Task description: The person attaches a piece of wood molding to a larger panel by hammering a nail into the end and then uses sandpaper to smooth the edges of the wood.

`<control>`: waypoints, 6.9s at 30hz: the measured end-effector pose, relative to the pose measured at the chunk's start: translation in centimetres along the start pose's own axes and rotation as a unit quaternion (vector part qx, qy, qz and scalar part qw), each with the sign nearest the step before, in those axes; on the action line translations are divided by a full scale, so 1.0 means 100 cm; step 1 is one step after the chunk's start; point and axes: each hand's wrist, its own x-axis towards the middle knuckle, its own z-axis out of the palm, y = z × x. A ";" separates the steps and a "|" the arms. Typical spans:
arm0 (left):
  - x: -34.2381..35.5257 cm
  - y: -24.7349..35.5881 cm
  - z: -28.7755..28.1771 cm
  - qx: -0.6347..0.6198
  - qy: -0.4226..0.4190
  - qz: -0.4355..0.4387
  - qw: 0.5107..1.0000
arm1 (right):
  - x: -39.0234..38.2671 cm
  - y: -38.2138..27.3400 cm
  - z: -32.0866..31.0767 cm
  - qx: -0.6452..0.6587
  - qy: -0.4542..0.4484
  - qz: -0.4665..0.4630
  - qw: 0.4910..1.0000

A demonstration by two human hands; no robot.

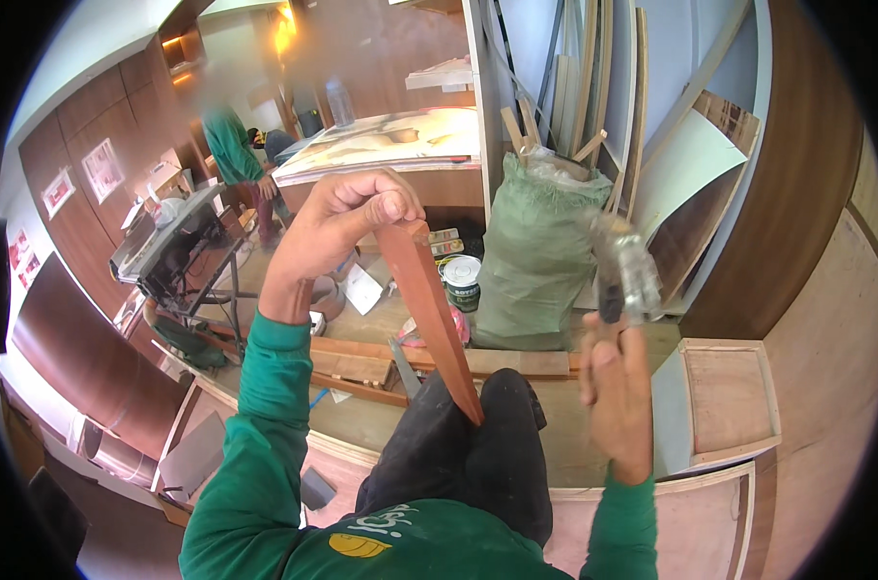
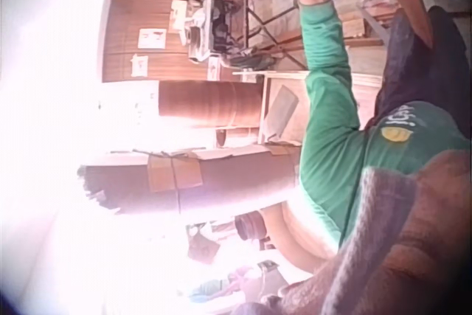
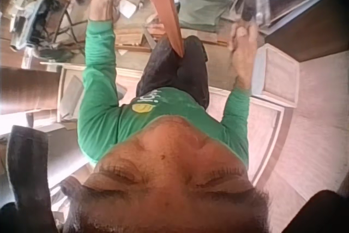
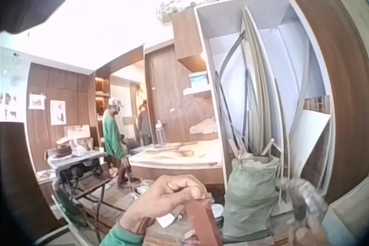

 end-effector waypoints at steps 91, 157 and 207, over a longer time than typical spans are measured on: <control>-0.021 -0.012 0.001 0.163 -0.045 0.082 0.982 | 0.138 -0.166 0.030 -0.419 -0.255 -0.290 0.821; -0.035 -0.002 0.003 0.068 -0.025 -0.010 0.997 | 0.142 -0.193 0.048 -0.435 -0.293 -0.297 0.798; -0.042 -0.039 0.006 -0.084 0.304 0.094 0.944 | 0.028 0.004 0.030 0.003 -0.002 -0.011 1.000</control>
